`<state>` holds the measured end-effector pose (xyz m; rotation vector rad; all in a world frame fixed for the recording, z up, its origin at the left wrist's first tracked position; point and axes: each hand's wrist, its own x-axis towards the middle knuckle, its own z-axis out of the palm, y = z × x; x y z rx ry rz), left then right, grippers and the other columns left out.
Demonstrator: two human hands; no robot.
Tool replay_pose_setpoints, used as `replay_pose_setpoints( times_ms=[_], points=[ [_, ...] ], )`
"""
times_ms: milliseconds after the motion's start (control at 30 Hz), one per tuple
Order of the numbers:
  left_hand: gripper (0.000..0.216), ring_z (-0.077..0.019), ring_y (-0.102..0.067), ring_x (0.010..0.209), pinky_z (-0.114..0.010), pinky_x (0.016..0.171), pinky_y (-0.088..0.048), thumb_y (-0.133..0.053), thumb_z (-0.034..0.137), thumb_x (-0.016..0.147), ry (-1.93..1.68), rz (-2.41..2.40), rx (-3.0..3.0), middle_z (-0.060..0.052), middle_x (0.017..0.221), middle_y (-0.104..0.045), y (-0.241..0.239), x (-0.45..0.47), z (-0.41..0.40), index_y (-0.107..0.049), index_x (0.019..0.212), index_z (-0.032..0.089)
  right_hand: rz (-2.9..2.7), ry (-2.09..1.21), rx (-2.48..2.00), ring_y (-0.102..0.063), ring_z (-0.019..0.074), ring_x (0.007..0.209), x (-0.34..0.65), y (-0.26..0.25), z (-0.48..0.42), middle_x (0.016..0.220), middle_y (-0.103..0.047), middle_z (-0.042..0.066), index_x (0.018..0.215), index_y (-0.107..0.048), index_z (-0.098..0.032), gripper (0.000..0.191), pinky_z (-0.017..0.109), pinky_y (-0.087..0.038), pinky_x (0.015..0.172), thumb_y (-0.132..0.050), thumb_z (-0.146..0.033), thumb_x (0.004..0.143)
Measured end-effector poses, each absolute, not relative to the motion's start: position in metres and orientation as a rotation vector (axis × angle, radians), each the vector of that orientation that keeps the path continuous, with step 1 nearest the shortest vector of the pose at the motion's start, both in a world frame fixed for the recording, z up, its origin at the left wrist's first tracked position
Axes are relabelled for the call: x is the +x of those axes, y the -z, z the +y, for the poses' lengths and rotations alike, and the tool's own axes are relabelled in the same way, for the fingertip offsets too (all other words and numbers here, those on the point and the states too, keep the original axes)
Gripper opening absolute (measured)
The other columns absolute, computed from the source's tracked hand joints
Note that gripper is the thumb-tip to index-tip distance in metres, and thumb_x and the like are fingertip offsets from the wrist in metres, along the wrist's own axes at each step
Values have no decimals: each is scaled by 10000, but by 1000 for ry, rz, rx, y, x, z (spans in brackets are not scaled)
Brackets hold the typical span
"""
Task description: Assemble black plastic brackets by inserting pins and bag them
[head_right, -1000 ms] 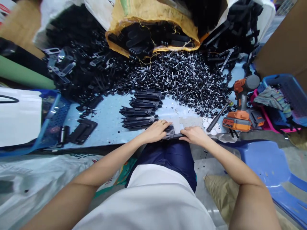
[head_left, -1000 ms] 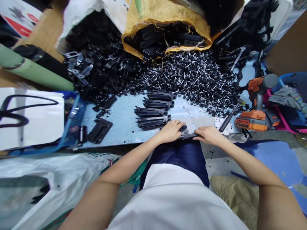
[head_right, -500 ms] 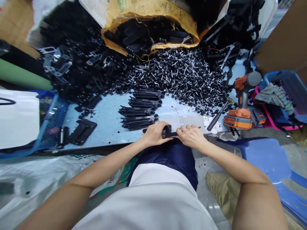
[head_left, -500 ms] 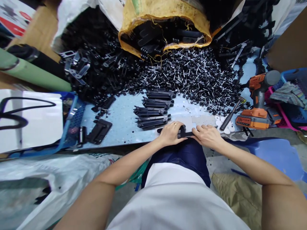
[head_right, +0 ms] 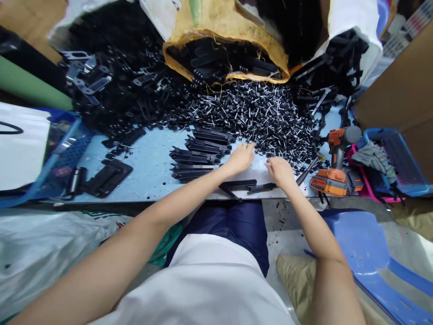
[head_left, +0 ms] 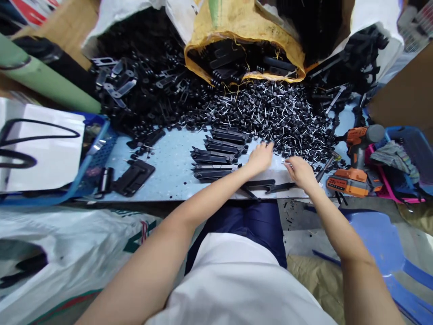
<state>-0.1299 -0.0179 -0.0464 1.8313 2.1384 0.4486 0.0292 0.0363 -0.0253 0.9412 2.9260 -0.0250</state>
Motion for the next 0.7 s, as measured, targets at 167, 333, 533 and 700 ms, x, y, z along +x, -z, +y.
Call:
replay_pose_setpoints(
  times_ms=[167, 333, 533, 700],
  points=[
    [319, -221, -598, 969, -310, 807, -460, -314, 20, 855, -375, 2286, 1628, -178, 1034, -598, 44, -134, 38, -510, 1101, 70, 2757, -130, 1078, -491, 240, 943, -14, 35, 60, 1015, -593, 144, 1012, -586, -118, 252, 296, -353, 729, -372, -134, 880],
    [199, -200, -608, 909, -286, 792, -463, -419, 78, 847, -528, 2223, 1727, -129, 967, -626, 46, -141, 8, -582, 958, 100, 2773, -123, 1126, -495, 248, 947, -7, 43, 65, 1002, -596, 160, 985, -601, -92, 259, 300, -378, 769, -394, -75, 831],
    [174, -121, -607, 668, -243, 660, -505, -486, 271, 879, -1427, 2193, 1852, -40, 795, -651, 63, -169, -109, -591, 931, 142, 3038, 131, 1184, -541, 236, 883, 23, 59, 73, 915, -629, 133, 921, -623, -124, 263, 336, -414, 797, -386, -91, 812],
    [174, -128, -636, 679, -249, 645, -538, -474, 258, 890, -1535, 2306, 1877, -55, 805, -674, 88, -161, -157, -594, 949, 147, 3164, 380, 1221, -572, 225, 809, 32, 73, 63, 886, -630, 110, 908, -628, -146, 221, 352, -448, 772, -448, -162, 781]
  ],
)
